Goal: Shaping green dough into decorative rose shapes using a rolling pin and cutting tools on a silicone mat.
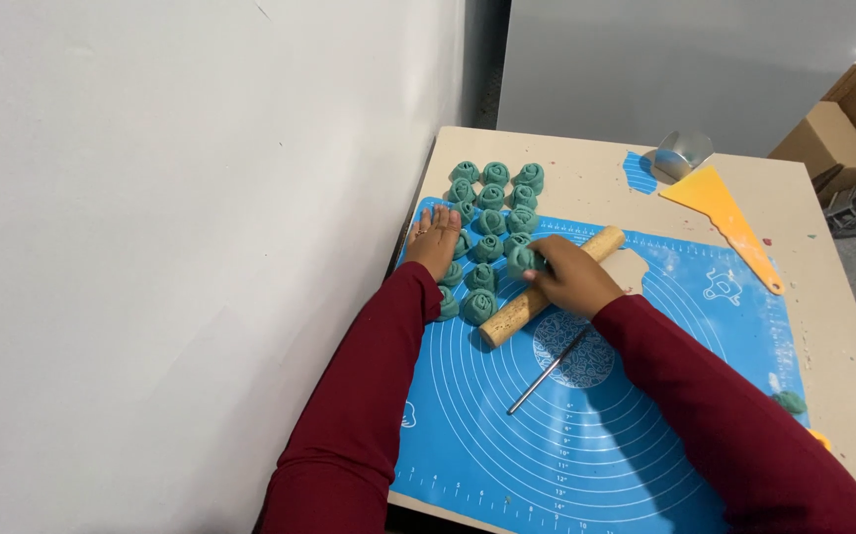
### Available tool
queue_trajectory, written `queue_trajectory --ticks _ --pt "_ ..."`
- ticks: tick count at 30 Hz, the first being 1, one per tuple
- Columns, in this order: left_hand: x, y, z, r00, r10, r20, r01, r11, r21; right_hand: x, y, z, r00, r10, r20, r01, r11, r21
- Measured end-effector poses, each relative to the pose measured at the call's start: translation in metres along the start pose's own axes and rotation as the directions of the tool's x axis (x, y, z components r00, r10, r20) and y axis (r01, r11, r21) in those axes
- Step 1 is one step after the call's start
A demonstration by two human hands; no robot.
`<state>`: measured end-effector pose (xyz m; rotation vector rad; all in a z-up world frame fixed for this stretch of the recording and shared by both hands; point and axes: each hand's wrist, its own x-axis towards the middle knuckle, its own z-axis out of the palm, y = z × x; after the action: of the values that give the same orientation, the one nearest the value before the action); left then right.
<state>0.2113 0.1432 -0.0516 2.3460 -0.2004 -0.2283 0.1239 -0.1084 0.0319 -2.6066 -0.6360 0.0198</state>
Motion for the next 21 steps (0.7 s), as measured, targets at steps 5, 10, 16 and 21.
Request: queue_trajectory --ticks 5,10,16,21 --pt "-0.002 0.001 0.0 1.0 0.006 -0.007 -0.006 1.0 0.009 0.008 -0.014 0.0 0.992 0.1 0.075 -0.088 0.985 -0.149" --pt "-0.003 0.002 -0.001 1.0 0.003 -0.004 -0.002 1.0 0.015 0.018 -0.011 0.01 0.983 0.166 0.078 -0.149 0.972 -0.181" --pt "0.0 -0.001 0.002 1.0 -0.005 -0.005 0.005 1.0 0.02 0.014 -0.019 0.006 0.969 0.227 0.092 -0.21 0.963 -0.166" --pt "-0.002 -0.002 0.002 1.0 0.004 -0.015 -0.004 1.0 0.002 0.022 0.009 0.027 0.956 0.289 0.046 -0.267 0.927 -0.265"
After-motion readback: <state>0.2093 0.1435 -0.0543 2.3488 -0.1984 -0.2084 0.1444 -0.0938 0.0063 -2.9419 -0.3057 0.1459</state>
